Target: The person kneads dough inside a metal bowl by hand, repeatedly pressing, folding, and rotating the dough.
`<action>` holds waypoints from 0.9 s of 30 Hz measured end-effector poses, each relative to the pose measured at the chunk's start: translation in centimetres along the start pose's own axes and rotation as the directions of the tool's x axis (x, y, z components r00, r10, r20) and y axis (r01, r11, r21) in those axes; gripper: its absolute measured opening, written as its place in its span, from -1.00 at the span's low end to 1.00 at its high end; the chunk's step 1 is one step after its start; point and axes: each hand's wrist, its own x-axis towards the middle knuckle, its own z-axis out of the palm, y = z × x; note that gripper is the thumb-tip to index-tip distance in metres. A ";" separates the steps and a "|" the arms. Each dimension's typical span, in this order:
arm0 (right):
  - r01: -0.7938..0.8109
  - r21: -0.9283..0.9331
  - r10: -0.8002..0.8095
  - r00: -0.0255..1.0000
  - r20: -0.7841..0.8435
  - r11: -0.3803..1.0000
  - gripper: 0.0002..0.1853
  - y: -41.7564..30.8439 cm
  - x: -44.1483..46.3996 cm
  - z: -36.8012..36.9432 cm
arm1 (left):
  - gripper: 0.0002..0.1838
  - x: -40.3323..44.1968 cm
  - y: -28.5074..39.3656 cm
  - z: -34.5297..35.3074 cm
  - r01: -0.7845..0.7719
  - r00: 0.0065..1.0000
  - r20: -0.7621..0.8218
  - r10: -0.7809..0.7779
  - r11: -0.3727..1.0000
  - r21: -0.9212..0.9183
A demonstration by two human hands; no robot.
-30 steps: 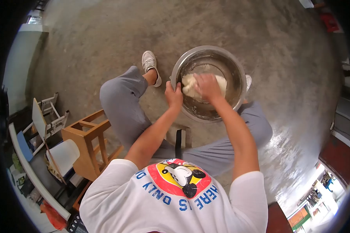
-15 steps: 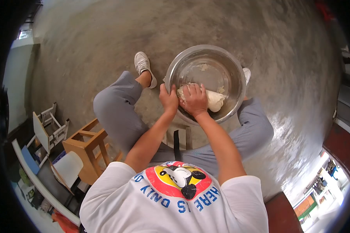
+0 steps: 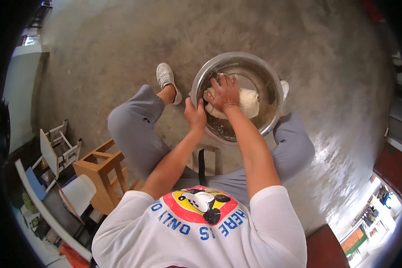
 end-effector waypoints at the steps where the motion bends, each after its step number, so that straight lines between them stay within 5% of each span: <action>1: -0.032 -0.061 0.040 0.990 0.137 0.998 -0.33 -0.2 0.3 -0.3 | -0.78 0.5 0.4 0.2 -0.009 1.000 -0.011 0.009 1.000 -0.008; 7: -0.096 0.099 0.071 0.972 0.226 0.990 -0.11 6.7 -3.6 -6.0 | -0.73 0.2 0.5 0.2 0.038 0.999 -0.020 -0.037 0.999 0.021; 8: -0.245 0.232 0.172 0.940 0.293 0.941 -0.09 8.7 -5.0 -5.7 | -0.73 0.1 0.7 0.1 0.048 0.999 -0.026 -0.047 0.998 0.040; 10: -0.524 0.438 0.319 0.829 0.459 0.730 -0.04 11.8 -7.9 -3.1 | -0.72 0.1 0.7 0.3 0.065 0.997 -0.033 -0.063 0.996 0.053; 13: -0.674 0.601 0.438 0.738 0.513 0.430 -0.19 10.1 -8.3 -3.1 | -0.71 0.3 0.4 0.5 0.086 0.996 -0.039 -0.084 0.994 0.063; 16: -0.897 0.413 0.493 0.433 0.755 0.157 -0.18 7.1 -6.4 -7.4 | -0.71 0.3 0.3 0.6 0.102 0.994 -0.053 -0.097 0.991 0.088; 19: -0.919 0.380 0.495 0.378 0.782 0.101 -0.35 6.6 -6.7 -7.6 | -0.70 0.2 -0.1 0.9 0.088 0.994 -0.065 -0.084 0.994 0.064; 22: -0.824 0.539 0.496 0.547 0.674 0.176 -0.37 7.5 -8.6 -4.6 | -0.69 0.1 0.0 0.9 0.097 0.993 -0.069 -0.093 0.993 0.066; 25: -0.744 0.660 0.494 0.612 0.617 0.098 -0.37 6.9 -8.3 -3.7 | -0.68 0.1 -0.2 1.0 0.080 0.994 -0.079 -0.076 0.995 0.053; 27: -0.715 0.676 0.492 0.661 0.567 0.181 -0.37 6.5 -8.5 -3.9 | -0.67 0.1 -0.4 1.0 0.061 0.995 -0.082 -0.058 0.997 0.039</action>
